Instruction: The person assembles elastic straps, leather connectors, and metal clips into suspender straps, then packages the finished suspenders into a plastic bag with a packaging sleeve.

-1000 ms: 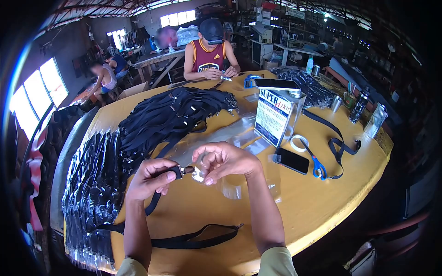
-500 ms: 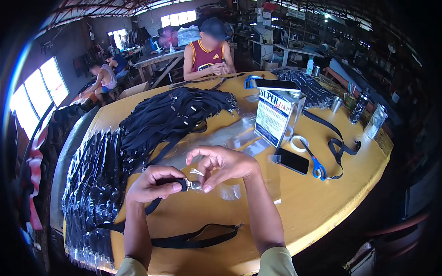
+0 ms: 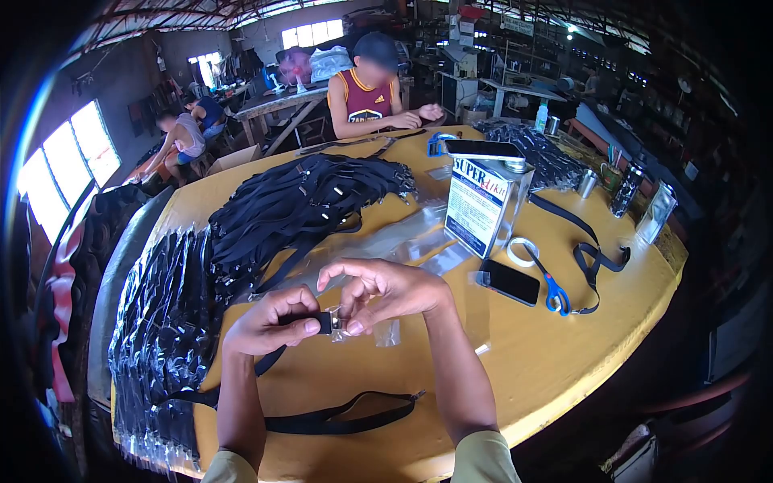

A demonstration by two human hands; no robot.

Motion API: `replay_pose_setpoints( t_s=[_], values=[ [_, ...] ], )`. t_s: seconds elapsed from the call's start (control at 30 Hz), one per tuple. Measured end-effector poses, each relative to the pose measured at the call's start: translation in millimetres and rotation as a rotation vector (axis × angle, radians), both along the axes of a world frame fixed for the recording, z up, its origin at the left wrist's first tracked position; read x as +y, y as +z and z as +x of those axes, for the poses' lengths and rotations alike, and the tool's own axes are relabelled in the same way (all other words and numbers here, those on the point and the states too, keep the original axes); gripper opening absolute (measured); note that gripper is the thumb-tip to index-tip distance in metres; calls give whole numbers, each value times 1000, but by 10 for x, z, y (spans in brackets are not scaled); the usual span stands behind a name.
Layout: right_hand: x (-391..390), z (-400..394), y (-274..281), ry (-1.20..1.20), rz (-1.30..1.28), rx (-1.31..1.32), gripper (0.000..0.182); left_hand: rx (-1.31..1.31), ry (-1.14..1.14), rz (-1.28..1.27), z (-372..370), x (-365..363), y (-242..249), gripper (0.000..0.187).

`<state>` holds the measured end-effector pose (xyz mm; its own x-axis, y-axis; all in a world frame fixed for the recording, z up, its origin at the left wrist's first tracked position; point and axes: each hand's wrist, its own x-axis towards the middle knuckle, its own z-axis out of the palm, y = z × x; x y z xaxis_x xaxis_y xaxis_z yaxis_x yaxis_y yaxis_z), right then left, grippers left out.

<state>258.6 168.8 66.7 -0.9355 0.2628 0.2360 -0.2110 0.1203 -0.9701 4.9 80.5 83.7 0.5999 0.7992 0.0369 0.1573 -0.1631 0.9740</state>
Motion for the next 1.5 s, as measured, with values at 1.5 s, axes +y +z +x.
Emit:
replay_pose_setpoints(
  t_s=[1.5],
  values=[
    [-40, -554, -276, -215, 117, -218, 80, 309, 190, 96, -107, -209, -355, 31]
  ],
)
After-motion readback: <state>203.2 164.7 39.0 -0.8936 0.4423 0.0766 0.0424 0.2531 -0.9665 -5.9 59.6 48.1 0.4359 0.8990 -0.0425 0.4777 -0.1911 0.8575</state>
